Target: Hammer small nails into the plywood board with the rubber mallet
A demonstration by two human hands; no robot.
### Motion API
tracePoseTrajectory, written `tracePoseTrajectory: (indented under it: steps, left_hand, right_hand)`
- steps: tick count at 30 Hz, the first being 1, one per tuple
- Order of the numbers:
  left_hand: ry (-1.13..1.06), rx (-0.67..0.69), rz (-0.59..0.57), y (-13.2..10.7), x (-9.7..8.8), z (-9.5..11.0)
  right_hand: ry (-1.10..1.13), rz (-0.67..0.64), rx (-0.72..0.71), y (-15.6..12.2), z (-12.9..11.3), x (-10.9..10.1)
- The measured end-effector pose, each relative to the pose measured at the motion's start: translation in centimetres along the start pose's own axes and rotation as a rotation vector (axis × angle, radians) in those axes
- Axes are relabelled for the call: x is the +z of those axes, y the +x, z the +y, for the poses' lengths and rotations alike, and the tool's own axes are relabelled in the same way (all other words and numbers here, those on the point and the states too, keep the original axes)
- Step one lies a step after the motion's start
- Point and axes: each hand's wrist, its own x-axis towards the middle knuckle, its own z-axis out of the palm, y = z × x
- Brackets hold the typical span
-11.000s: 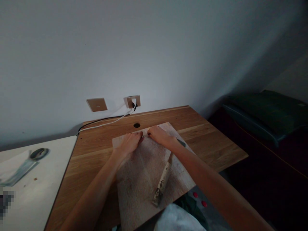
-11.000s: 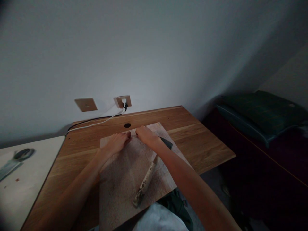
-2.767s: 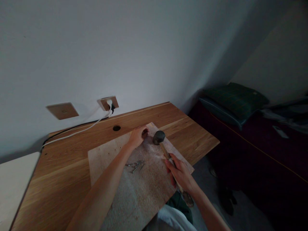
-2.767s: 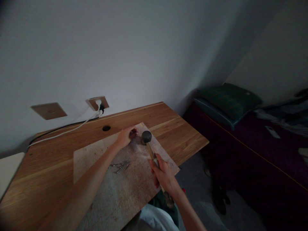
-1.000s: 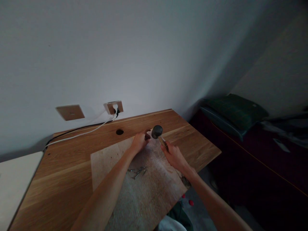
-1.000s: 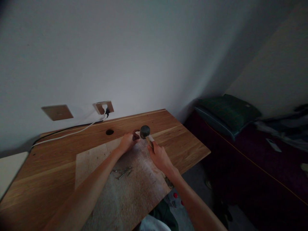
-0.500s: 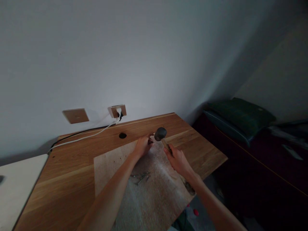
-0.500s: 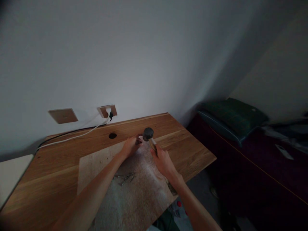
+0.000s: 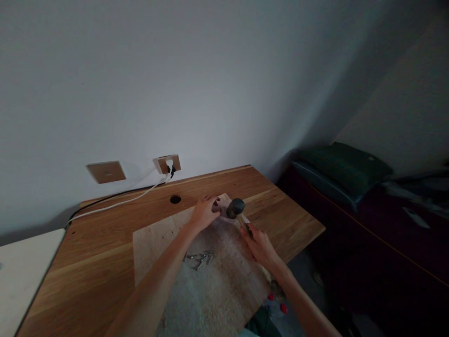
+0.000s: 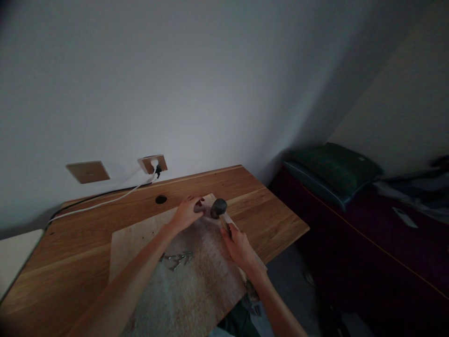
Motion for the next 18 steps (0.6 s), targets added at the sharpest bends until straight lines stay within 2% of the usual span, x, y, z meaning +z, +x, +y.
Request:
tracePoseTrajectory:
  steps: [2,3,5,7,9,14,18]
  left_hand:
    - [0.098,0.098,-0.045,-0.7,-1.5,0.9]
    - [0.111,0.153,-0.114,-1.3,-2.4,1.4]
    - [0.083,0.249,-0.324,-2.8,-3.9,2.3]
    - [0.096,0.268,-0.488,-4.3,-4.8,3.1]
    - [0.177,0.24,-0.581,-5.5,-5.2,3.8]
    - [0.295,0.191,-0.734,-5.8,-5.4,5.1]
    - [0.318,0.179,-0.765,-5.5,-6.1,5.7]
  right_hand:
    - [0.018,-0.004,0.01,0.1,0.5,0.2]
    - [0.025,-0.005,0.014,0.1,0.6,0.3]
    - [0.036,-0.008,0.017,0.2,0.9,0.5]
    - [0.042,-0.012,0.019,0.3,1.0,0.6]
    - [0.044,-0.014,0.022,0.3,1.1,0.6]
    - [0.041,-0.016,0.044,0.2,0.9,0.5]
    - [0.033,-0.019,0.048,0.2,0.7,0.3]
